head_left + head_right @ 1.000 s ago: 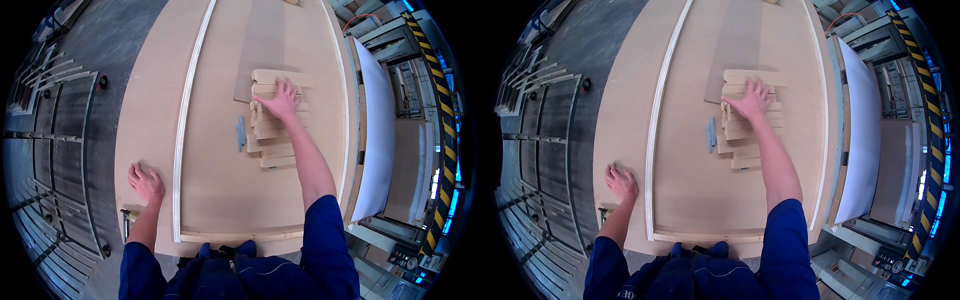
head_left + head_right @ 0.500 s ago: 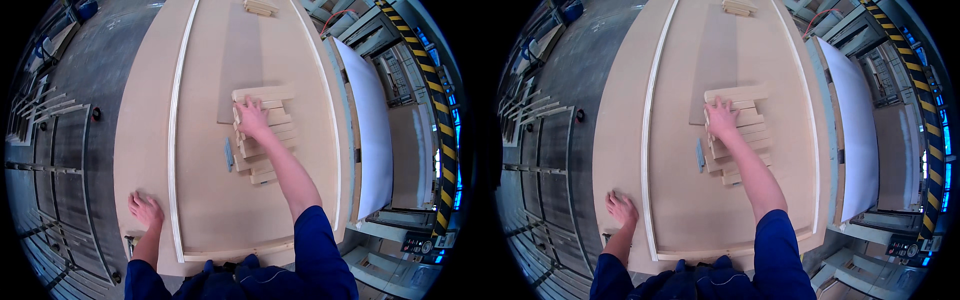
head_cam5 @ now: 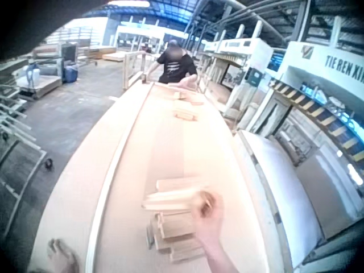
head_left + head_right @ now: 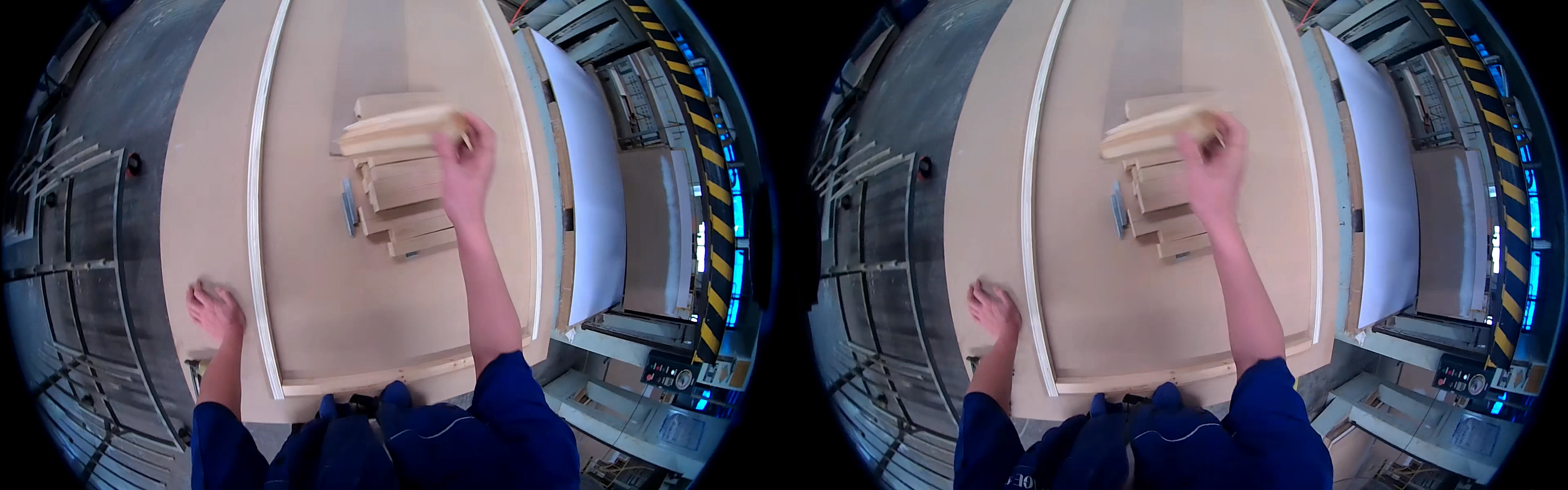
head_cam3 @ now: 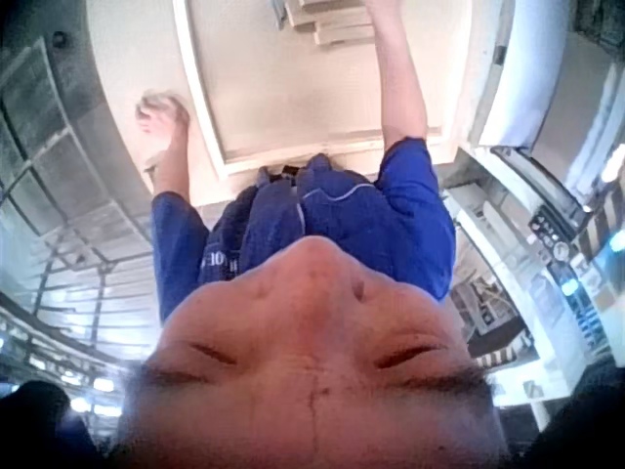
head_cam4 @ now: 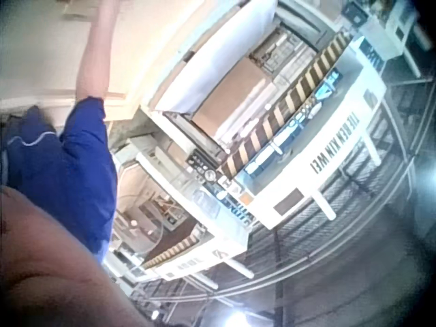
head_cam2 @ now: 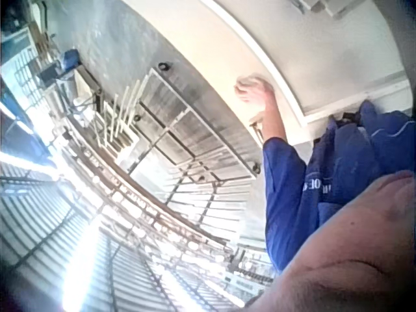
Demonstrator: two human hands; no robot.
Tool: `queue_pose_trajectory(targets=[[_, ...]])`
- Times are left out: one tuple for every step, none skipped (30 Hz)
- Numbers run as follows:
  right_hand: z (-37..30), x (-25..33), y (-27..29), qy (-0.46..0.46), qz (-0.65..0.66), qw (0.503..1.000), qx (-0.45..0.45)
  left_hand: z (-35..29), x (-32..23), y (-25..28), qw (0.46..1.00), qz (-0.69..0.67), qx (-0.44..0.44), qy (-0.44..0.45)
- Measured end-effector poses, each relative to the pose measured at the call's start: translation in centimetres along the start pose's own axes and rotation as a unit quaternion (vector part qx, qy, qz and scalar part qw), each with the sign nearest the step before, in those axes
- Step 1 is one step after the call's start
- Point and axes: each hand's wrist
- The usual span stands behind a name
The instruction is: The person assembles a wooden frame on a large sheet of plywood using a pneumatic nail gun. They place small wooden blocks and long strips onto the plywood, align them, and secure them with nails. The person reloads the nail gun with a strip of nails during the process.
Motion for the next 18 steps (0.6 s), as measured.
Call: queue_pose_trajectory(targets=[[-2.0, 0.1, 0.6, -0.066, 0.106, 0.991, -0.041, 0.0, 0.2, -0.2, 1.0, 0.007, 0.007, 0.004], [-4.6, 0.2, 1.2, -0.135, 0.205, 0.965, -0.087, 0.1, 0.3, 0.0, 1.0, 0.004, 0.007, 0.003], [-7.5, -0.1, 1.6, -0.18, 0.257, 0.944, -0.099, 0.0, 0.2, 0.1, 1.0, 0.002, 0.007, 0.006], [-10.7, -0.7, 2.0, -0.228, 0.305, 0.918, -0.111, -0.4, 0.3, 0.0, 1.0, 0.001, 0.011, 0.012], [-14.3, -1.5, 2.3, -0.279, 0.35, 0.885, -0.127, -0.5, 0.1, 0.0, 1.0, -0.007, 0.013, 0.009], [-18.0, -2.7, 2.4, -0.33, 0.369, 0.856, -0.147, -0.5, 0.2, 0.0, 1.0, -0.013, 0.014, 0.004], [-21.3, -4.0, 2.3, -0.377, 0.388, 0.825, -0.161, -0.9, 0.7, 0.1, 1.0, -0.002, 0.013, 0.014], [-24.0, -4.7, 2.3, -0.415, 0.406, 0.794, -0.18, -0.8, 0.8, 0.0, 1.0, 0.004, 0.008, 0.015], [-25.6, -4.7, 1.9, -0.441, 0.37, 0.802, -0.163, -0.5, 0.5, -0.3, 1.0, 0.003, 0.0, 0.015], [-27.1, -4.4, 1.3, -0.465, 0.333, 0.807, -0.146, -0.6, 0.5, -0.4, 1.0, 0.005, 0.0, 0.013], [-28.4, -4.2, 0.9, -0.489, 0.295, 0.811, -0.128, -0.8, 0.8, -0.5, 1.0, 0.008, 0.0, 0.012], [-29.3, -4.5, 0.7, -0.499, 0.263, 0.817, -0.12, -0.8, 1.0, -0.5, 1.0, 0.011, -0.003, 0.01], [-30.1, -4.8, 0.5, -0.508, 0.232, 0.822, -0.111, -0.7, 1.0, -0.4, 1.0, 0.006, -0.008, 0.003], [-30.9, -5.1, 0.2, -0.517, 0.201, 0.826, -0.101, -0.6, 1.1, -0.5, 1.0, 0.001, -0.014, -0.003], [-31.4, -5.6, 0.3, -0.537, 0.177, 0.819, -0.098, -0.6, 1.2, -0.7, 1.0, -0.007, -0.02, -0.006], [-31.8, -5.8, 0.6, -0.556, 0.169, 0.81, -0.079, -0.7, 1.6, -1.0, 0.999, -0.012, -0.025, -0.019], [-32.1, -6.1, 1.0, -0.575, 0.159, 0.8, -0.059, -0.7, 2.4, -1.5, 0.999, -0.017, -0.029, -0.031], [-32.1, -6.5, 1.5, -0.591, 0.149, 0.792, -0.04, -0.6, 2.9, -1.9, 0.998, -0.024, -0.035, -0.043]])
Point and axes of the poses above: each hand's wrist, its own z-axis towards the middle knuckle, its own y-axis out of the back of the hand, x = y × z, and after that the axes turned 14 degrees about x, right-handed
